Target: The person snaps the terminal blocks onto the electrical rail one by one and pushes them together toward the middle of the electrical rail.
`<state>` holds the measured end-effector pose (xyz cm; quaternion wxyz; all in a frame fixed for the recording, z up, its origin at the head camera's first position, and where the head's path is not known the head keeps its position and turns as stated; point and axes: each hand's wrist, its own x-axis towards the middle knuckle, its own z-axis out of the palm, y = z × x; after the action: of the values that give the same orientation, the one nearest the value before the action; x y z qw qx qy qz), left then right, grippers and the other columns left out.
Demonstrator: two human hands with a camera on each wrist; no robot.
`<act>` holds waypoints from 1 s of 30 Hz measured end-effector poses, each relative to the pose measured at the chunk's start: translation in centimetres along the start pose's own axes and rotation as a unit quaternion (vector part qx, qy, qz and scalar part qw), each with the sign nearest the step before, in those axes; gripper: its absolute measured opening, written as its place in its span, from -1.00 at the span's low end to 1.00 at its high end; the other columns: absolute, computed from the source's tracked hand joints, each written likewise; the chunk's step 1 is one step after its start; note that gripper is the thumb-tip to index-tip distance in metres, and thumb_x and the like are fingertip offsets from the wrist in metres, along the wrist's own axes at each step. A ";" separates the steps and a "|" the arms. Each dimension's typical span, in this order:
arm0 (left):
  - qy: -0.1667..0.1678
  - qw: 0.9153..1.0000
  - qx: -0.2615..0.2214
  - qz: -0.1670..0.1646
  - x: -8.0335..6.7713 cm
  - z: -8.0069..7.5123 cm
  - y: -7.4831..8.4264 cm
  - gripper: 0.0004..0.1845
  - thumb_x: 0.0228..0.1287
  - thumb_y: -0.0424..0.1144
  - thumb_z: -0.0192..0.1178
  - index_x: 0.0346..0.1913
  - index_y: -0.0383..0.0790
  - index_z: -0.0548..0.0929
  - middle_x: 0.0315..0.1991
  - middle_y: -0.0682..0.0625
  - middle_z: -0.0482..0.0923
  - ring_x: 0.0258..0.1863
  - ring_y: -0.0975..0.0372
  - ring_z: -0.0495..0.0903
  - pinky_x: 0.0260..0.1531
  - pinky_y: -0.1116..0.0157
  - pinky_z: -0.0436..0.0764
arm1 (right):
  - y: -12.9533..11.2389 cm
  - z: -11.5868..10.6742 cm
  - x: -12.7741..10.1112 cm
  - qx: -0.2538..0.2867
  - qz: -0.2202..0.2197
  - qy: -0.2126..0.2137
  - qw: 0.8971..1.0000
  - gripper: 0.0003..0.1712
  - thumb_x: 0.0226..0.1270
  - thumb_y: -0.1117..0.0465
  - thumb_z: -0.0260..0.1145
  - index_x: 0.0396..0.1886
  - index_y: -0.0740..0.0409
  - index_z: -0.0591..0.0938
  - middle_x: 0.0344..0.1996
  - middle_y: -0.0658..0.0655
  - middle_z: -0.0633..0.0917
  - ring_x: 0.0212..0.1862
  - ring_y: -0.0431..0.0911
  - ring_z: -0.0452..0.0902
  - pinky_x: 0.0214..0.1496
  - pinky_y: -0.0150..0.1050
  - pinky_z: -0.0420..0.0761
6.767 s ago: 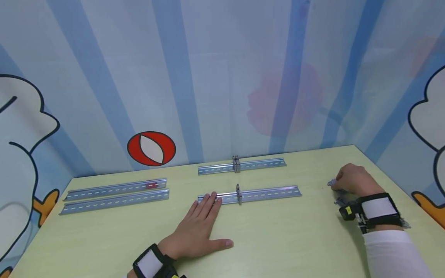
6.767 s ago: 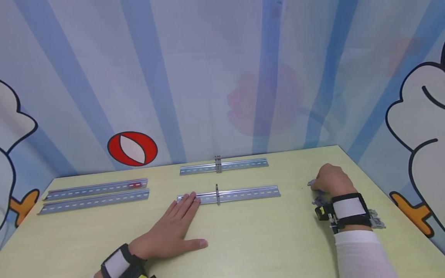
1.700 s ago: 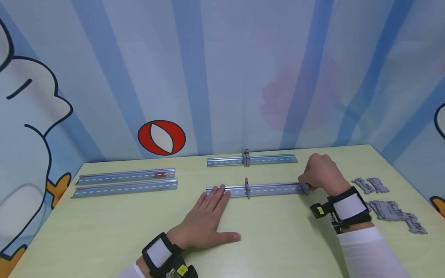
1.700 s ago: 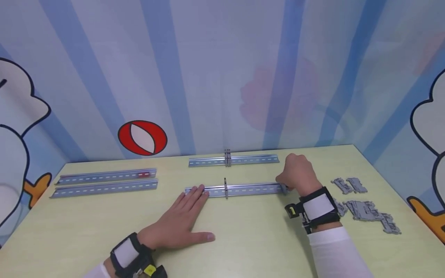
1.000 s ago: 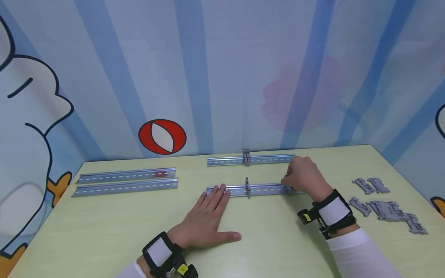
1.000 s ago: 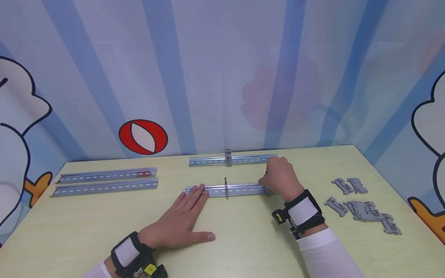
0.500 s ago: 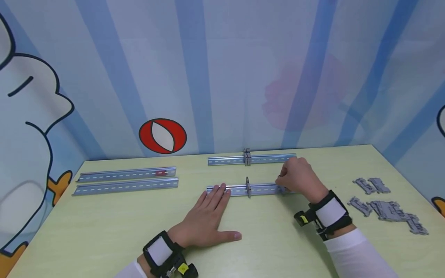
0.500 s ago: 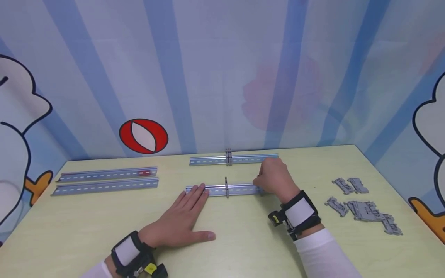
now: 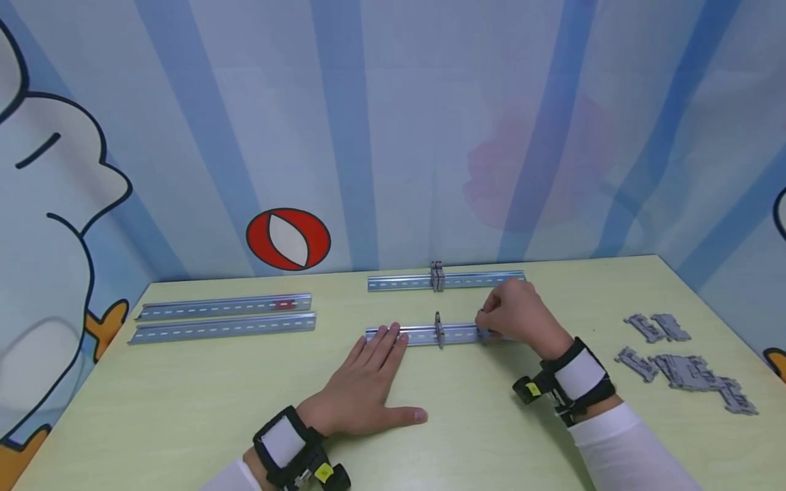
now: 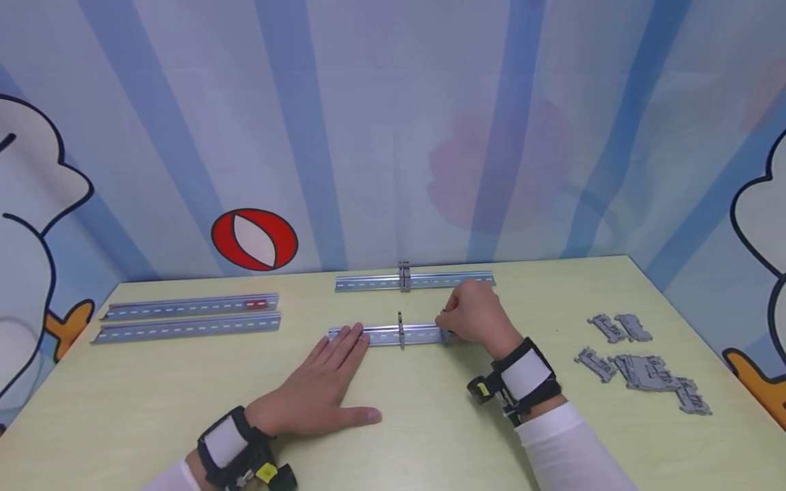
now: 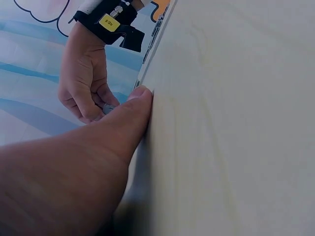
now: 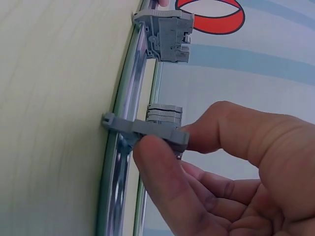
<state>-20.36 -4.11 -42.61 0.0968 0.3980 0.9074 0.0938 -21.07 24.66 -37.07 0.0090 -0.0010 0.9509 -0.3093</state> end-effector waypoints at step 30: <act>0.010 1.000 -0.015 0.001 0.2 0.4 -0.3 0.24 0.02 0.67 -0.20 0.57 -0.12 -0.18 0.59 -0.04 -0.37 0.56 0.11 -0.35 0.48 -0.04 -0.17 | -0.6 1.5 0.2 0.090 0.056 0.011 0.994 -0.89 0.12 0.26 0.36 -0.48 0.23 0.74 -0.57 0.09 0.73 -0.56 -0.12 0.66 -0.52 -0.26 0.52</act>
<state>-20.61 -4.17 -43.06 0.0938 0.3964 0.9065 0.1110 -21.27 23.32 -37.96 0.0165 0.0568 0.9179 -0.3923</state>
